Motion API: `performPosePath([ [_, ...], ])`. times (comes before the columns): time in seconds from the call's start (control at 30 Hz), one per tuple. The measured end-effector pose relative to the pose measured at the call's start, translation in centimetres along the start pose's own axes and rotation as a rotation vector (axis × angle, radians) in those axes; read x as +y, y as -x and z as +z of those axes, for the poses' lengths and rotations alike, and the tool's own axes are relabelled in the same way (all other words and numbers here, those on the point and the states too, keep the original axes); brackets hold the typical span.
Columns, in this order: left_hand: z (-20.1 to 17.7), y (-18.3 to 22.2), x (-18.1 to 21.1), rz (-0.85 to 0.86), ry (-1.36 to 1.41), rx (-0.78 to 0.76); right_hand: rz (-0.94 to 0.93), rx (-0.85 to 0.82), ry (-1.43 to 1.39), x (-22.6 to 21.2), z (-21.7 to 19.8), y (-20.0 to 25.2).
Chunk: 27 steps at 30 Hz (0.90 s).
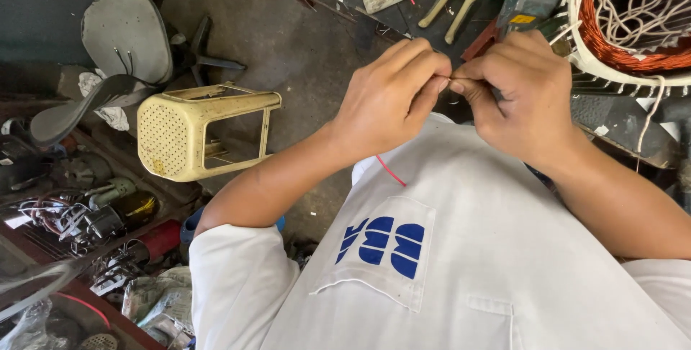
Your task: Stripping wire insulation and preparing electrical connections for a motor stator on a workbench.
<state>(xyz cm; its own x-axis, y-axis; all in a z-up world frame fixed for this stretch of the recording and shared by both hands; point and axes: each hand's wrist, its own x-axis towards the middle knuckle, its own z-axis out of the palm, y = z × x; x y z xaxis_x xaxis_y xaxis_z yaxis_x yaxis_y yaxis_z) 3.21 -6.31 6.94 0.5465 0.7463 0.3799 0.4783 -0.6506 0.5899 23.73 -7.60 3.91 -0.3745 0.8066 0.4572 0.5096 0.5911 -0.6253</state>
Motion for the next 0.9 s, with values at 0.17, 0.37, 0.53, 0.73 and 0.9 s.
performPosePath([
  [0.17, -0.8, -0.5, -0.7, -0.251, 0.471, -0.223, -0.033, -0.016, -0.004, -0.4, -0.3, 0.1],
  [0.37, 0.1, -0.1, -1.7, -0.343, 0.621, -0.214, -0.043, -0.048, -0.107, 0.0, -0.8, -0.4],
  [0.53, -0.1, 0.2, -0.9, -0.396, 0.6, -0.156, -0.122, 0.063, -0.05, -0.5, -0.4, 0.0],
  [0.73, 0.4, 0.4, -0.9, -0.357, 0.685, -0.016, 0.144, 0.23, -0.335, -1.9, 2.6, 3.5],
  [0.9, 1.0, 0.9, -1.1, -0.351, 0.736, 0.093, 0.699, 0.04, -0.97, -2.9, 2.7, 2.5],
])
